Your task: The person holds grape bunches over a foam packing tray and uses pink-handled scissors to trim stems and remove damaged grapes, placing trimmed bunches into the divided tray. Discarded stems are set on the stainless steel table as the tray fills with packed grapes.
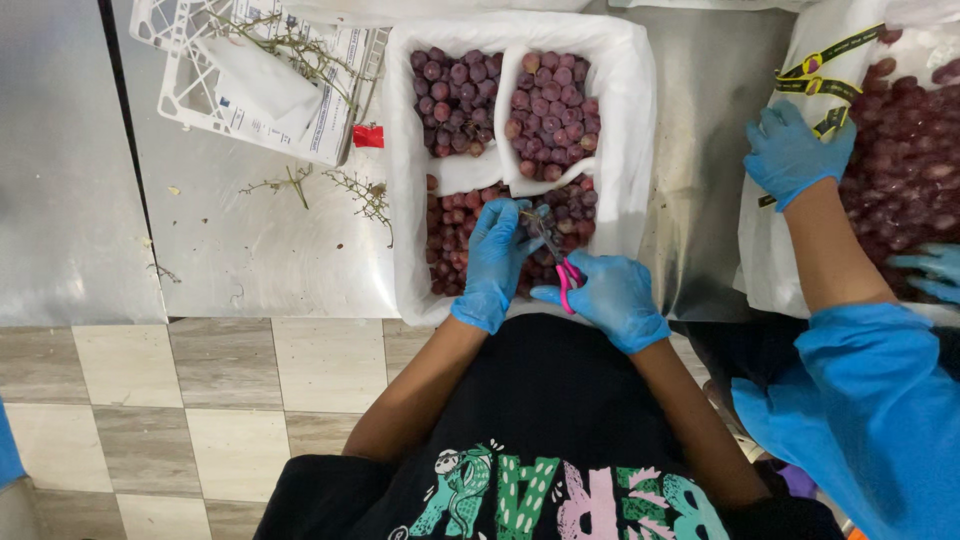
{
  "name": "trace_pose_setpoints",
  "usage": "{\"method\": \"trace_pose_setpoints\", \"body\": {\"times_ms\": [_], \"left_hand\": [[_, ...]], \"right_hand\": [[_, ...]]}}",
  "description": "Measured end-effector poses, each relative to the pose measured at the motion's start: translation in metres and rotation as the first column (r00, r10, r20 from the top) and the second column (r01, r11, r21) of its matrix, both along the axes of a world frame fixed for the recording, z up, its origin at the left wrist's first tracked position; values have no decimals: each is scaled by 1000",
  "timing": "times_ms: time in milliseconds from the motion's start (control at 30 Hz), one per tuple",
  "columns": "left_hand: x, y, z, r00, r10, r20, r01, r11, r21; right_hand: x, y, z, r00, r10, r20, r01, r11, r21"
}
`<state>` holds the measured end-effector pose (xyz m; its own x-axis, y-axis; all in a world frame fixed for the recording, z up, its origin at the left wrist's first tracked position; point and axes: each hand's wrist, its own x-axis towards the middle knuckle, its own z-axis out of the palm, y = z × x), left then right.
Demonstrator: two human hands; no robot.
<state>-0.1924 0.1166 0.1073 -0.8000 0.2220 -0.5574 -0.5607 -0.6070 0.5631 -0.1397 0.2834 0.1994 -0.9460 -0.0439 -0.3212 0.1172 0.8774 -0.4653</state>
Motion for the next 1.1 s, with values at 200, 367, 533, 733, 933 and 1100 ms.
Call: {"method": "trace_pose_setpoints", "body": {"times_ms": [200, 367, 533, 733, 933, 1100], "left_hand": [[1, 0, 9, 999, -32, -3, 32, 998, -53], [0, 2, 17, 996, -87, -7, 86, 989, -124], [1, 5, 16, 993, -111, 33, 113, 991, -76], [1, 6, 9, 992, -125, 35, 126, 991, -35], [1, 5, -3, 996, -83, 18, 82, 996, 37], [-4, -10, -18, 993, -99, -63, 86, 980, -178]], "right_hand": [[-5, -1, 5, 999, 42, 26, -43, 998, 40], [-8, -1, 5, 999, 19, 37, -20, 999, 32], [-14, -3, 2, 1000, 6, 23, -6, 1000, 11], [-12, -3, -11, 1000, -2, -12, 1, 999, -50], [-8, -5, -27, 997, 7, -73, -11, 999, -54], [-4, 4, -28, 971, 17, 239, 22, 987, -160]]}}
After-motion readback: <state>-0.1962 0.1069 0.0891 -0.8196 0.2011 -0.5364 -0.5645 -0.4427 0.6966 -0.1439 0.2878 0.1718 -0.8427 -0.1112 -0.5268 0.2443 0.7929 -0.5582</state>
